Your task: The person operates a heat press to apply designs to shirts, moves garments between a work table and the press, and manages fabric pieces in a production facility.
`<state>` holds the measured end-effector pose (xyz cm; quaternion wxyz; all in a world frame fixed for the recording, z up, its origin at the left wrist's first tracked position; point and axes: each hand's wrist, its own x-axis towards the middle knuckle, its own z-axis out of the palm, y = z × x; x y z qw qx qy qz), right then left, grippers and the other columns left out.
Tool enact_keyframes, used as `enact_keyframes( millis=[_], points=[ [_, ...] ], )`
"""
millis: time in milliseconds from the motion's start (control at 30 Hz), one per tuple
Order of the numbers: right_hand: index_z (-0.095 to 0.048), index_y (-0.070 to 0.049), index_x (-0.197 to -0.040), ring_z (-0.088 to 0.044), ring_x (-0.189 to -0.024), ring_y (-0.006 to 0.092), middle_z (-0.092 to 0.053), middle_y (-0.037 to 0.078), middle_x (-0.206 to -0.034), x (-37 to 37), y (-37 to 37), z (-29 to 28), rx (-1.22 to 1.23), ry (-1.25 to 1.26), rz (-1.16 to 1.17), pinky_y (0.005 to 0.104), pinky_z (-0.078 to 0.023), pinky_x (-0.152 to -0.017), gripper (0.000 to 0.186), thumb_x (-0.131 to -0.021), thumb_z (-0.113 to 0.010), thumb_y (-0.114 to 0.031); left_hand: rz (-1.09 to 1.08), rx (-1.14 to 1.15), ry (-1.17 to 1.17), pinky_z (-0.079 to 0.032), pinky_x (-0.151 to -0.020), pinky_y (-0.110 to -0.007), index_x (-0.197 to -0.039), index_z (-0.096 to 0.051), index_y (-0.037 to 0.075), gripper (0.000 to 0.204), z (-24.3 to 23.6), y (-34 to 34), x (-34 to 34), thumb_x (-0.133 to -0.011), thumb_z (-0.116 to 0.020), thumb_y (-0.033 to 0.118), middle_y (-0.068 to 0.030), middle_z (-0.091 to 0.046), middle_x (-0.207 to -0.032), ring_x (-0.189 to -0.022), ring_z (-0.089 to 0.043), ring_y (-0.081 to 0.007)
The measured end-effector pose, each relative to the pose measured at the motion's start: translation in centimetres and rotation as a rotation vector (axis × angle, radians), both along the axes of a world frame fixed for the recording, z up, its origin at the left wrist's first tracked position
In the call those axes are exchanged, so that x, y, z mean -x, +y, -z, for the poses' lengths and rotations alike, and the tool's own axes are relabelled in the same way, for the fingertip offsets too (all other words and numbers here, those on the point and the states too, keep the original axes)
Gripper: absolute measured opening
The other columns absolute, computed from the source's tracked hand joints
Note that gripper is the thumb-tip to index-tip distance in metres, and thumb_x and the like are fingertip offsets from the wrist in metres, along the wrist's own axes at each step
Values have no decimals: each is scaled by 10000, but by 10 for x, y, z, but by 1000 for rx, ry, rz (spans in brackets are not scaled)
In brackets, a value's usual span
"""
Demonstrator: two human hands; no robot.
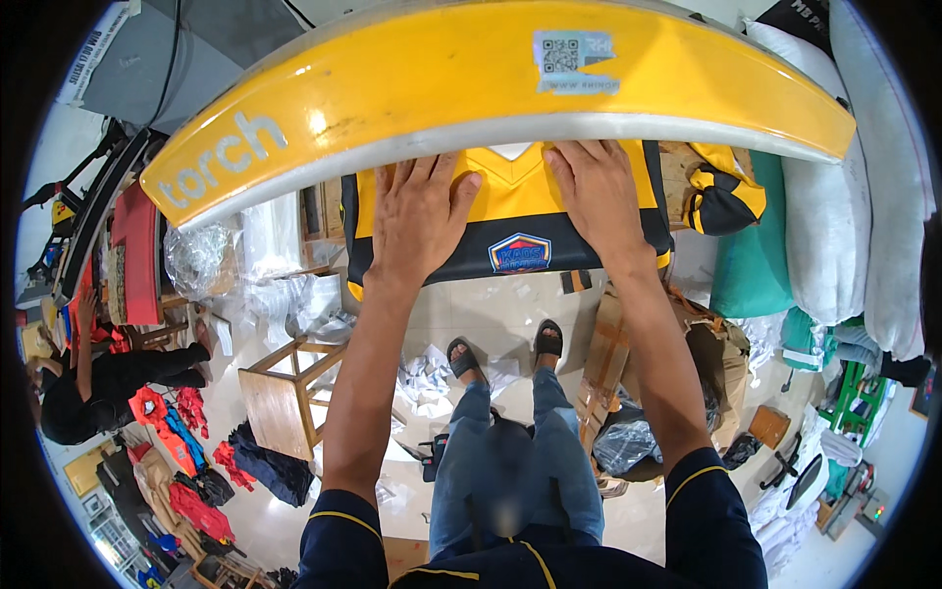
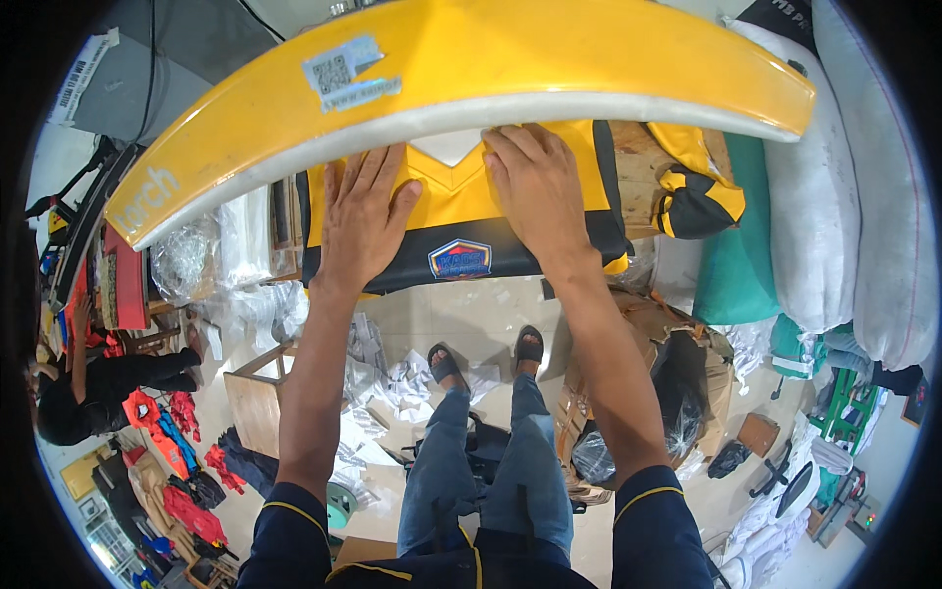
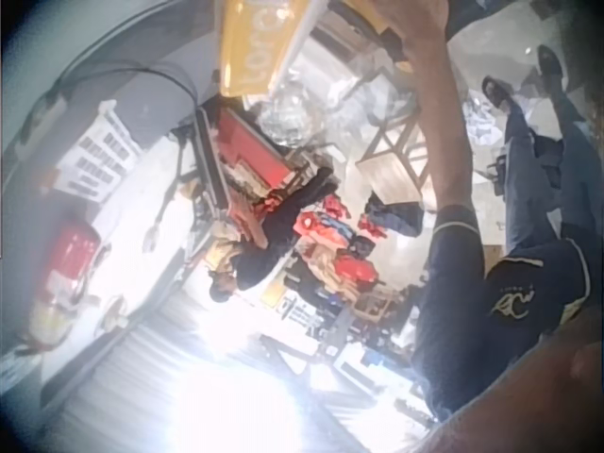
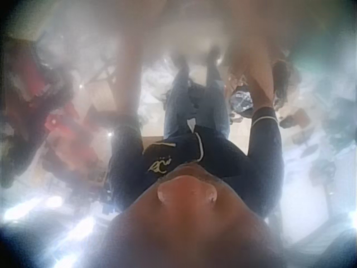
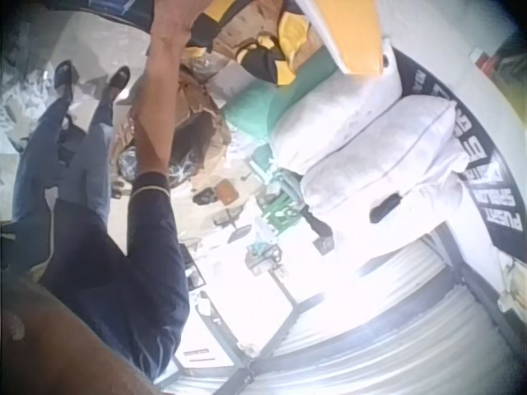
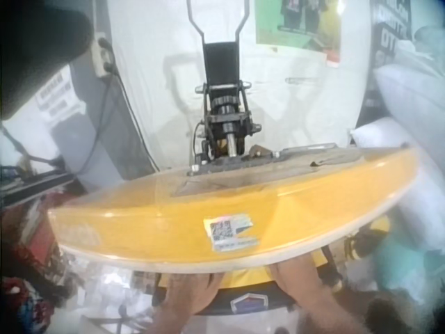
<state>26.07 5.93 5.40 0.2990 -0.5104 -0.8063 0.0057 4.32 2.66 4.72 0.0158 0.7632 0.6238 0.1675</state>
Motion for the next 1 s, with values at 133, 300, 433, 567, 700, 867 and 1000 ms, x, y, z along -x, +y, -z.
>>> enact_keyframes(
  millis=[133, 300, 433, 567, 700, 867, 1000],
  points=[
    [-684, -49, -1068, -597, -1062, 308, -656, 102, -1099, -2, 2, -2, -31, 40, -16, 447, -455, -934, 203, -877, -643, -103, -6, -25, -24, -191, -1171, -568, -1442, -465, 98, 541, 0, -1, 0, -976, -535, 365, -123, -442, -1491, -1414, -347, -330],
    [-662, -9, -1039, -620, -961, 365, -669, 170, -1008, -5, 20, -7, 204, 377, -165, 437, -479, -872, 181, -918, -568, -106, -18, -12, -69, -185, -1167, -572, -1405, -494, 71, 536, -3, -3, 1, -970, -545, 379, -141, -468, -1458, -1404, -356, -344],
    [-637, 12, -1081, -601, -1025, 400, -659, 211, -1090, 2, 36, -25, 513, 341, -238, 430, -463, -918, 260, -949, -516, -177, -3, -56, -134, -200, -1149, -573, -1381, -505, 46, 538, -7, -3, 2, -955, -579, 367, -155, -482, -1427, -1374, -377, -356],
    [-606, 0, -1182, -558, -1130, 395, -618, 235, -1215, 10, 49, -15, 499, 173, -170, 426, -421, -989, 354, -962, -506, -258, 7, -105, -140, -245, -1110, -567, -1358, -525, 40, 522, -11, -3, 0, -943, -607, 346, -160, -494, -1389, -1321, -400, -377],
    [-591, -13, -1228, -534, -1174, 383, -592, 231, -1275, 17, 51, -23, 491, 74, -140, 421, -402, -1013, 400, -964, -499, -299, 39, -63, -121, -260, -1089, -572, -1335, -559, 73, 497, -11, -1, -5, -940, -607, 370, -154, -503, -1358, -1296, -411, -370],
    [-616, -10, -1174, -552, -1134, 390, -620, 220, -1231, 25, 44, -36, 429, 81, -113, 423, -419, -990, 371, -945, -517, -285, 70, -22, -83, -251, -1086, -583, -1332, -578, 106, 495, -7, -1, -10, -943, -588, 411, -112, -511, -1359, -1287, -428, -324],
    [-636, 4, -1123, -579, -1070, 399, -648, 230, -1146, 24, 37, -32, 350, 136, -109, 429, -449, -945, 327, -918, -554, -238, 56, -15, -65, -261, -1073, -578, -1331, -581, 102, 497, -6, -2, -12, -951, -568, 423, -97, -518, -1360, -1276, -437, -308]
  ],
)
